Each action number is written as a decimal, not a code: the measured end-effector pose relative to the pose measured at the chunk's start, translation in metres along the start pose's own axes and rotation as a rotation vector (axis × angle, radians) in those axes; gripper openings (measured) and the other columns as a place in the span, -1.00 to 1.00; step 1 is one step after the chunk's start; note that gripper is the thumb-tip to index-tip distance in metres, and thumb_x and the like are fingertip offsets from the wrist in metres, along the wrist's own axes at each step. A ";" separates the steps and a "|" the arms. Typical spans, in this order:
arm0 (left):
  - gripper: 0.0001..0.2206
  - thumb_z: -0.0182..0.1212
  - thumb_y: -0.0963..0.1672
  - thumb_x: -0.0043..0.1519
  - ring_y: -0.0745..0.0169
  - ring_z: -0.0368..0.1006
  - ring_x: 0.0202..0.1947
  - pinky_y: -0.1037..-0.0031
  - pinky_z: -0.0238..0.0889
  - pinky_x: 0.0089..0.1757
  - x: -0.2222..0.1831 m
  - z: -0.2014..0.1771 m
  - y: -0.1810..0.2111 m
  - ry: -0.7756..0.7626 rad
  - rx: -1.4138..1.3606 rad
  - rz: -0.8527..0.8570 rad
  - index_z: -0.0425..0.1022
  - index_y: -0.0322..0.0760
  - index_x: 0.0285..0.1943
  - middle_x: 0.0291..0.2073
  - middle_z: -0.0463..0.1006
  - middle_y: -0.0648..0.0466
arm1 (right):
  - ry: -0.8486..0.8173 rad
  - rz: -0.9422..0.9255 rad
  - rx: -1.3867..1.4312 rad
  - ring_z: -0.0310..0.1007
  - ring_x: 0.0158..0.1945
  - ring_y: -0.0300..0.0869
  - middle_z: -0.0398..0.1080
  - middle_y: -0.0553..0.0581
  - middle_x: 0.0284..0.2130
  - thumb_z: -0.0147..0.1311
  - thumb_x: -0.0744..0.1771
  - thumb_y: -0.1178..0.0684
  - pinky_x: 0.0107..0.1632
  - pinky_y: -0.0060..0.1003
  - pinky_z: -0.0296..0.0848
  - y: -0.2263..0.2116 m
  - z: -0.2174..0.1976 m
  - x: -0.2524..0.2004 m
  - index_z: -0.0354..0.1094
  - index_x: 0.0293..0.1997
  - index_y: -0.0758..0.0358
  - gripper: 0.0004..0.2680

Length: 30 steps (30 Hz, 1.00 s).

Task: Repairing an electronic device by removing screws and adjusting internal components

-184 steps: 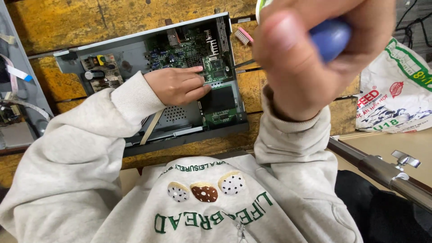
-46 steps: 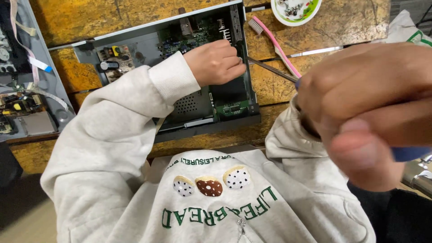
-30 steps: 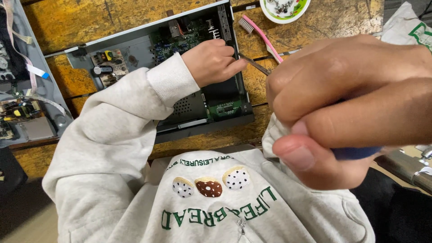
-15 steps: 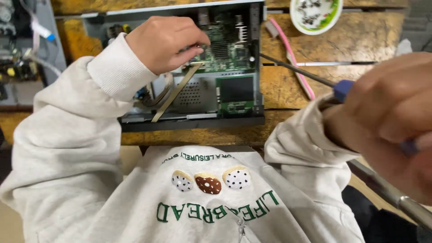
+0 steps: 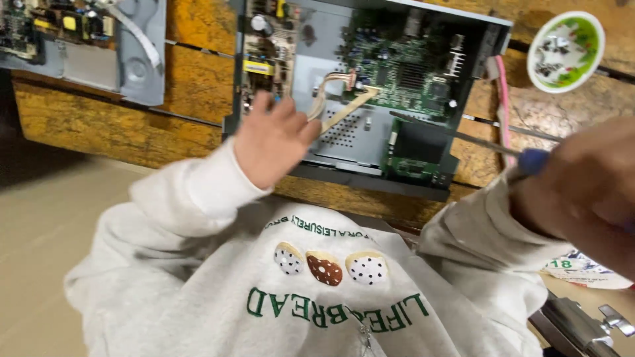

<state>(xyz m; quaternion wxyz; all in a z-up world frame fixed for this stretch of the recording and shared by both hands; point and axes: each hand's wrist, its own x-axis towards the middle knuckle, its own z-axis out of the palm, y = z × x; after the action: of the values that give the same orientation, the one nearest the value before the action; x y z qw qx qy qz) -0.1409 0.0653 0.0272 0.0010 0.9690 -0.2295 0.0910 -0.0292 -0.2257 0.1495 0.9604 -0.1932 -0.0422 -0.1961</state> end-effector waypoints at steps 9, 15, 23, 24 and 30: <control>-0.93 0.31 -0.17 0.23 0.09 0.31 -0.39 0.31 0.06 -0.34 -0.008 0.026 0.012 0.160 -0.257 -0.149 0.49 -0.18 -0.26 -0.53 0.46 0.13 | -0.147 -0.112 -0.049 -0.26 -0.97 -0.32 -0.17 0.01 -1.00 0.26 -0.03 0.05 -0.92 -0.36 -0.08 0.049 -0.024 -0.006 -0.20 -0.82 0.08 -0.59; -0.74 0.47 -0.14 0.00 0.07 0.27 -0.36 0.31 0.08 -0.36 -0.009 0.020 0.006 0.082 -0.411 -0.091 0.40 -0.22 -0.31 -0.46 0.41 0.07 | -0.401 -0.267 -0.242 -0.16 -0.98 -0.53 -0.20 -0.26 -0.97 0.09 0.14 -0.04 -0.97 -0.42 0.08 0.036 -0.021 -0.045 -0.27 -0.83 -0.15 -0.60; -0.92 0.15 -0.21 0.18 0.11 0.23 -0.43 0.33 0.03 -0.40 -0.007 0.025 0.008 0.115 -0.391 -0.083 0.33 -0.19 -0.29 -0.51 0.33 0.11 | -1.441 0.806 -1.023 -0.12 -0.68 -0.07 -0.04 0.12 -0.75 -0.24 0.30 -0.01 -0.45 -0.19 -0.03 0.037 0.104 -0.023 -0.11 -0.75 0.18 -0.68; -0.93 0.14 -0.21 0.16 0.10 0.23 -0.42 0.33 0.04 -0.40 -0.008 0.024 0.008 0.098 -0.393 -0.075 0.33 -0.20 -0.28 -0.50 0.33 0.11 | -1.536 0.905 -0.982 -0.03 -0.67 -0.10 0.01 0.06 -0.72 -0.26 0.34 -0.05 -0.43 -0.20 0.02 0.038 0.104 -0.018 -0.03 -0.72 0.14 -0.67; -0.87 0.20 -0.21 0.11 0.03 0.26 -0.41 0.28 0.09 -0.38 -0.009 0.028 0.008 0.071 -0.486 -0.041 0.30 -0.22 -0.32 -0.48 0.35 0.07 | -1.369 0.768 -0.990 -0.04 -0.74 -0.11 0.03 0.05 -0.80 -0.28 0.30 -0.08 -0.50 -0.26 0.10 0.044 0.106 -0.025 -0.04 -0.81 0.13 -0.64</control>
<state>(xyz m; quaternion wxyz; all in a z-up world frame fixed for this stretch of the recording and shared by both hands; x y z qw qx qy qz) -0.1475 0.0605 -0.0025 0.2439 0.9410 -0.2249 0.0672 -0.0351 -0.1384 0.2277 0.5333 -0.6555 -0.4447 0.2968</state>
